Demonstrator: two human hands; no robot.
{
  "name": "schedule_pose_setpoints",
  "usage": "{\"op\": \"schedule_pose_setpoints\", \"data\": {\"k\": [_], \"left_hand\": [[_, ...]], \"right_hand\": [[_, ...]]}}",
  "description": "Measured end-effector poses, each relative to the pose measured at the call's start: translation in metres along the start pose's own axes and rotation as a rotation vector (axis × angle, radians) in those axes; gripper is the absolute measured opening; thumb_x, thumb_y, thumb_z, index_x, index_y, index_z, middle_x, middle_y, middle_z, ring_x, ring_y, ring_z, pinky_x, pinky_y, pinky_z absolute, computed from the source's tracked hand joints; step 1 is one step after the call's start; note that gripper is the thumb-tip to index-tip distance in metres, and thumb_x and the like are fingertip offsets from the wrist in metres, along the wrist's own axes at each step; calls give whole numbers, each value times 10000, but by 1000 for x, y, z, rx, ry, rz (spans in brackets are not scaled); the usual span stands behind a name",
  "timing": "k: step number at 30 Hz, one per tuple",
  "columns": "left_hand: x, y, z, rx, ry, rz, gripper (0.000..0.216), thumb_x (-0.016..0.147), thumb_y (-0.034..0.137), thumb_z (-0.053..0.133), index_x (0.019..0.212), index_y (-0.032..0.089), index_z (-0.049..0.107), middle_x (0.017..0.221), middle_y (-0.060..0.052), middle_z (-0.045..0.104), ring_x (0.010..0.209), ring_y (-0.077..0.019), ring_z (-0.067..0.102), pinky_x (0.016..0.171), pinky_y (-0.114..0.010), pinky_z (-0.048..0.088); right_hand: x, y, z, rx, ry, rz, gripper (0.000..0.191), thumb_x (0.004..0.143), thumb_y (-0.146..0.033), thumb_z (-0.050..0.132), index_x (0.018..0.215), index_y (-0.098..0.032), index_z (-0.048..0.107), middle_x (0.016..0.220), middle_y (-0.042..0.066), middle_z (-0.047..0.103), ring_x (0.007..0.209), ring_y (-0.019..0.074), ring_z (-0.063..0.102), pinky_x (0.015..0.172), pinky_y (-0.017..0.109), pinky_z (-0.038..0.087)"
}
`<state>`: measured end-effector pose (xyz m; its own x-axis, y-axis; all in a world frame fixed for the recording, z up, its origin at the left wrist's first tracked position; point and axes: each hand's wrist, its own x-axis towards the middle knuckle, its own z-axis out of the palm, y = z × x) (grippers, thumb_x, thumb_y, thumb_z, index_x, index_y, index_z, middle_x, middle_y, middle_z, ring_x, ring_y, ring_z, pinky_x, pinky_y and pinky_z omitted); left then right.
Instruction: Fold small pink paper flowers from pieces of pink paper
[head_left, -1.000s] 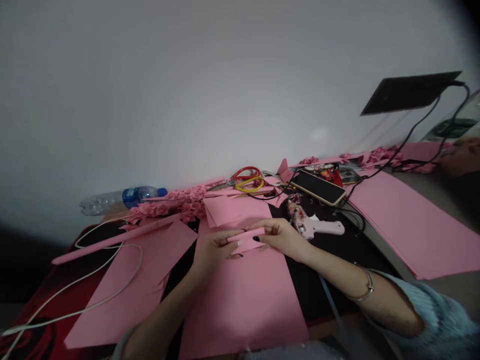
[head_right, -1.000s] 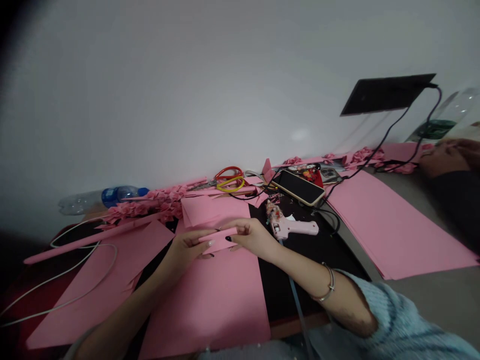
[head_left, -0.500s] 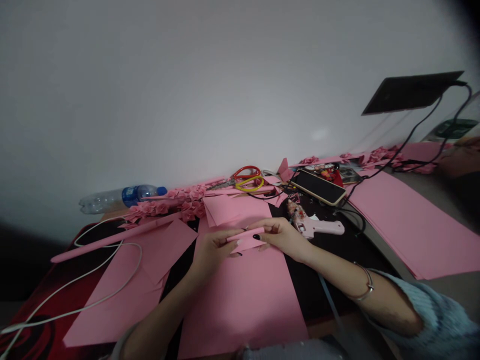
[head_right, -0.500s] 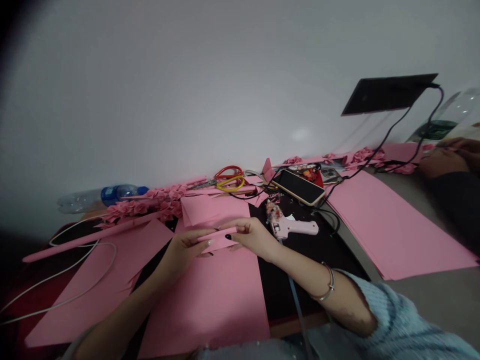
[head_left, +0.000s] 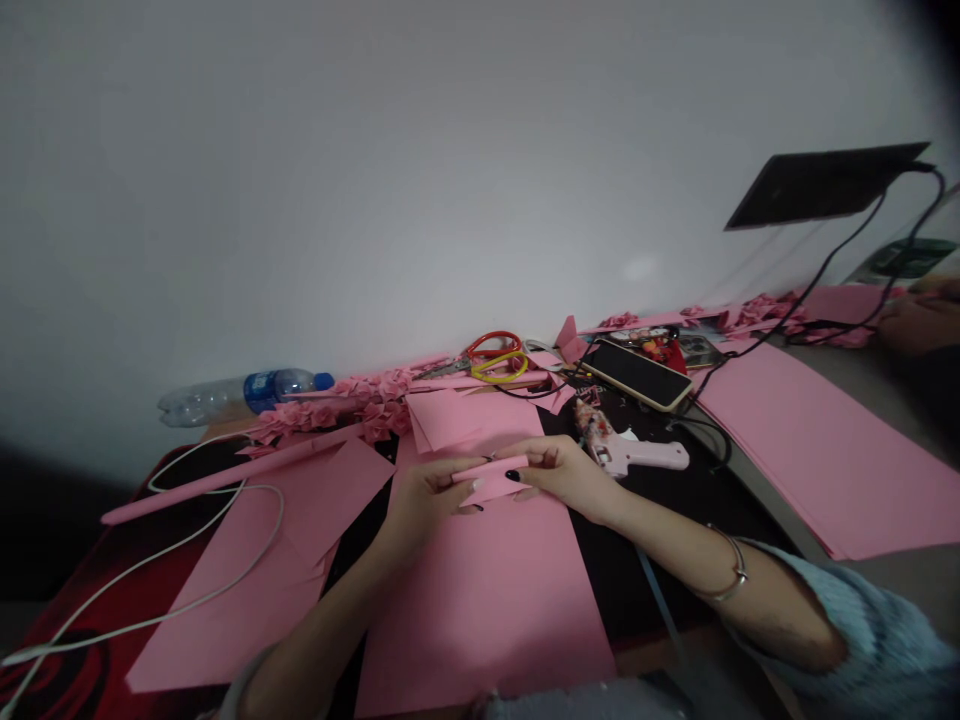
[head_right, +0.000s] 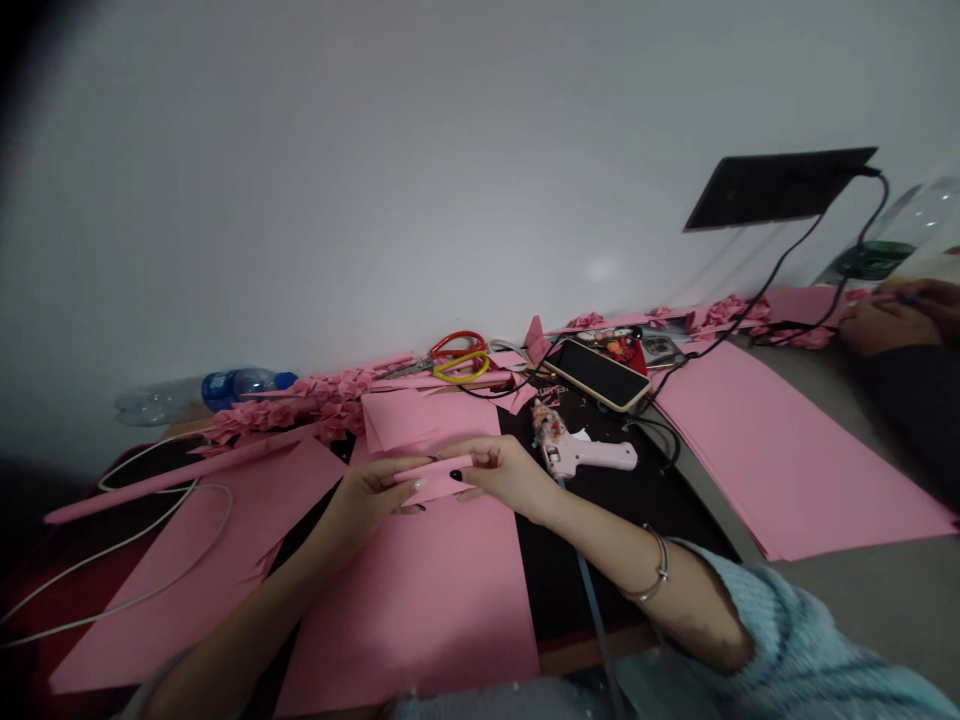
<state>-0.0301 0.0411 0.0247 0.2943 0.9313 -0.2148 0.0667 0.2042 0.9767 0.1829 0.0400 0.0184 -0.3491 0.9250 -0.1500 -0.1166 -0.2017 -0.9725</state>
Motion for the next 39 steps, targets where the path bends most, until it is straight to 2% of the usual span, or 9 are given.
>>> {"op": "schedule_pose_setpoints", "data": {"k": [13, 19, 25, 31, 35, 39], "left_hand": [[-2, 3, 0, 1, -2, -9, 365, 690, 285, 767, 1032, 162, 799, 993, -80, 787, 894, -251, 723, 719, -351, 659], [-2, 4, 1, 9, 8, -15, 336, 683, 259, 756, 1002, 162, 798, 970, -70, 783, 875, -236, 721, 709, -344, 656], [0, 3, 0, 61, -11, -31, 186, 678, 254, 733, 818, 142, 782, 730, -17, 746, 702, -187, 729, 661, -284, 635], [1, 6, 2, 103, -29, -99, 154, 690, 262, 727, 794, 150, 748, 677, -14, 746, 655, -215, 757, 623, -280, 617], [0, 8, 2, 144, -36, -78, 79, 695, 227, 703, 734, 164, 730, 621, -9, 739, 620, -206, 749, 593, -263, 602], [-1, 6, 1, 197, -90, -12, 72, 698, 231, 686, 657, 172, 693, 564, -2, 708, 576, -201, 732, 549, -249, 581]], "right_hand": [[1, 4, -1, -21, 4, -31, 299, 721, -195, 741, 1017, -199, 785, 903, 17, 758, 763, 151, 697, 657, 281, 623], [1, 2, -1, -59, -2, -44, 311, 732, -186, 727, 1039, -198, 779, 840, -2, 722, 692, 125, 652, 643, 277, 625], [1, 3, -1, -98, 17, -39, 378, 721, -144, 695, 1090, -193, 762, 771, -26, 690, 592, 92, 611, 617, 277, 635], [1, 6, -1, -110, 74, -15, 324, 705, -134, 694, 1017, -179, 766, 628, -59, 619, 555, 109, 618, 619, 311, 636], [3, 7, -3, -125, 20, -4, 288, 713, -182, 702, 998, -170, 744, 697, -24, 669, 598, 150, 682, 579, 302, 606], [1, 4, -2, -293, 6, -75, 144, 686, -172, 719, 828, -151, 737, 629, -34, 619, 528, 102, 566, 486, 218, 465]]}}
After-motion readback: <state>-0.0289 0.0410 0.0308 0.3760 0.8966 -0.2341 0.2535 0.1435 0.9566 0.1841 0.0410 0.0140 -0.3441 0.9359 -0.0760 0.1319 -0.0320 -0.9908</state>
